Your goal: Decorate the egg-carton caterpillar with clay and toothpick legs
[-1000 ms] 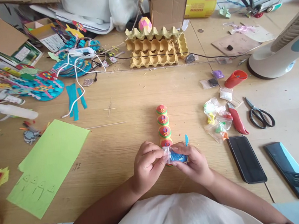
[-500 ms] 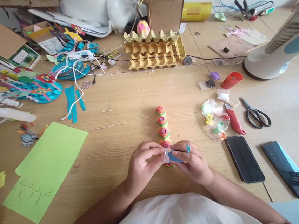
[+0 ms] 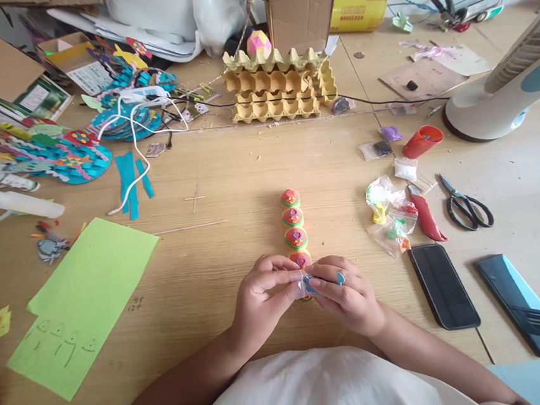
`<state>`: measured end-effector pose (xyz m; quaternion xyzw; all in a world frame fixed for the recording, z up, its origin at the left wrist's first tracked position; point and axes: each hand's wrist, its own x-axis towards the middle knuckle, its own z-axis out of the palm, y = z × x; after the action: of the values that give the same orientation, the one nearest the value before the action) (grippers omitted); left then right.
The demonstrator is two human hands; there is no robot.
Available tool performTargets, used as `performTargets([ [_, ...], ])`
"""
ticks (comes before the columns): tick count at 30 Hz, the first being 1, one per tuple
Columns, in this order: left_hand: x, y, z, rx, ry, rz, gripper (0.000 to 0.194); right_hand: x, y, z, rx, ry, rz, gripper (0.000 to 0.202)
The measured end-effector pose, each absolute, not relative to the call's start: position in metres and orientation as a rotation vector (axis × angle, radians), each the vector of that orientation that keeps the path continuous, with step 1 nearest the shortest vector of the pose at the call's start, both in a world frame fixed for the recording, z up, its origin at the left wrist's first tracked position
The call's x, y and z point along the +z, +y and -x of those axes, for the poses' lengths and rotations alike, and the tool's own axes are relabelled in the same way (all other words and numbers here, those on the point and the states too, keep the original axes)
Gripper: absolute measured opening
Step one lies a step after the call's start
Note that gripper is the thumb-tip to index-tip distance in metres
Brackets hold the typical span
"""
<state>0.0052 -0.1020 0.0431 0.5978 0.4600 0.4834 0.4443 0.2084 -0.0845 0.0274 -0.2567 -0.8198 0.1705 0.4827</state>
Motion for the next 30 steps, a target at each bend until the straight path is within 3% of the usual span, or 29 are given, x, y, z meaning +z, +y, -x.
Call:
performTargets([
  [9, 0.042, -0.099, -0.004, 1.335, 1.141, -1.803, 0.021, 0.026, -0.085, -0.207, 0.457, -1.972, 0.676, 0.053],
  [17, 0.032, -0.096, 0.004, 1.321, 1.033, -1.206, 0.008, 0.028, -0.087, -0.207, 0.660, -1.731, 0.935, 0.040],
  [30, 0.037, -0.100, 0.002, 1.168, 0.984, -1.386, 0.033, 0.027, -0.089, -0.205, 0.735, -1.687, 0.960, 0.034],
])
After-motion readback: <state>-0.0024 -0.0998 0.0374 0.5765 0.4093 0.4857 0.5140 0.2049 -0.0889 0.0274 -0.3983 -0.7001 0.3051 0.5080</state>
